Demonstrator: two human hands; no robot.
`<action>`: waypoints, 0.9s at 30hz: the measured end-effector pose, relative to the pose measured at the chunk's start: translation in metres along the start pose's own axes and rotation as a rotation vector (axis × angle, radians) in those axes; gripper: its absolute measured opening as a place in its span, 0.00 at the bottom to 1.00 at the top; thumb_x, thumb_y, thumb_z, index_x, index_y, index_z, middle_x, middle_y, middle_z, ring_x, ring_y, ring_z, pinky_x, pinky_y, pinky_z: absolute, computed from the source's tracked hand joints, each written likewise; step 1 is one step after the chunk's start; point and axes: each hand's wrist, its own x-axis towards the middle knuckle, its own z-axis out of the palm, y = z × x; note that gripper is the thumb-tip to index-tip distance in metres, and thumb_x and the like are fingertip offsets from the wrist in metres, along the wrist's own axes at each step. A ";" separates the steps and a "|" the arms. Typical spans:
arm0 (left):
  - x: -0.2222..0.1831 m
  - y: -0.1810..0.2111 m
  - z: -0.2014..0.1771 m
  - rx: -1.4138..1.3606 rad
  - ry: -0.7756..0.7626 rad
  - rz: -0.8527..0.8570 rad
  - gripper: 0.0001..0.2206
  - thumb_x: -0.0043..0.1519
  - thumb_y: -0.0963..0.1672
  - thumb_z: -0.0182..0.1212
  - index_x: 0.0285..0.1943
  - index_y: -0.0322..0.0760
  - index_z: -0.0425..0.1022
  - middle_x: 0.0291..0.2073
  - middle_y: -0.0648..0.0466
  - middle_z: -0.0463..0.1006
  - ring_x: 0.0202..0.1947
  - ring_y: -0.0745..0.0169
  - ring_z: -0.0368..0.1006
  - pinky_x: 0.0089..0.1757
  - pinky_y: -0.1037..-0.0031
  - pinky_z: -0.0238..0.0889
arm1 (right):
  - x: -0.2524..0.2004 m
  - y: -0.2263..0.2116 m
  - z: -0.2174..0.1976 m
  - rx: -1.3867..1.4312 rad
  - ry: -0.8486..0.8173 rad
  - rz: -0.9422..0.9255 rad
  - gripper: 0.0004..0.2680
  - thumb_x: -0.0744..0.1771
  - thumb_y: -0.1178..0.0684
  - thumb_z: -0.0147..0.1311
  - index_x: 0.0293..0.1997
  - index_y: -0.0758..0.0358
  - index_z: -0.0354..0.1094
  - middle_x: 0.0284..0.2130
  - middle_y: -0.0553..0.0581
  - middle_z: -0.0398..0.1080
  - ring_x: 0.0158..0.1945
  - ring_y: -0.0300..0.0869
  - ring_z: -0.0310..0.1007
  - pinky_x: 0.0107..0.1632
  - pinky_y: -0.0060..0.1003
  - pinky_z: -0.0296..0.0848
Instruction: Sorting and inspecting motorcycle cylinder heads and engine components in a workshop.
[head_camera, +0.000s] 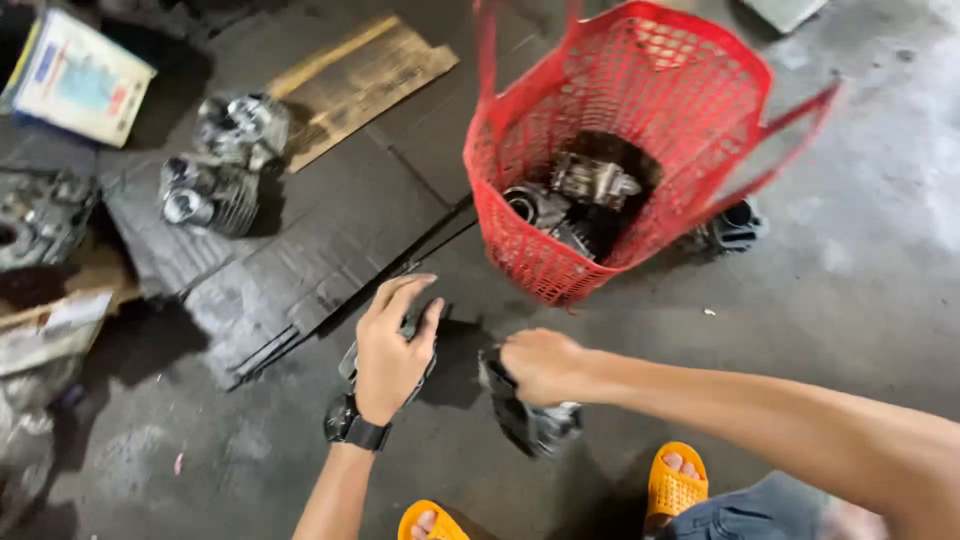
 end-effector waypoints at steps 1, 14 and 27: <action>-0.001 0.004 0.007 -0.033 0.005 0.027 0.11 0.60 0.38 0.65 0.51 0.29 0.77 0.48 0.45 0.80 0.49 0.47 0.78 0.50 0.66 0.70 | 0.024 0.009 0.039 0.029 0.037 0.015 0.12 0.57 0.60 0.59 0.41 0.71 0.71 0.35 0.69 0.74 0.40 0.62 0.78 0.40 0.53 0.77; 0.051 -0.002 0.067 0.050 -0.109 0.279 0.21 0.62 0.37 0.62 0.65 0.35 0.70 0.65 0.44 0.69 0.69 0.41 0.63 0.63 0.52 0.58 | -0.023 0.048 -0.036 0.110 0.092 -0.112 0.20 0.60 0.46 0.65 0.46 0.74 0.65 0.39 0.74 0.72 0.47 0.67 0.72 0.48 0.58 0.71; 0.021 -0.037 0.106 0.077 -0.150 0.333 0.28 0.51 0.39 0.65 0.65 0.43 0.72 0.65 0.47 0.66 0.70 0.38 0.57 0.65 0.39 0.50 | 0.081 0.133 -0.187 -0.324 0.103 0.430 0.07 0.63 0.54 0.55 0.37 0.61 0.80 0.37 0.65 0.77 0.44 0.55 0.79 0.46 0.49 0.78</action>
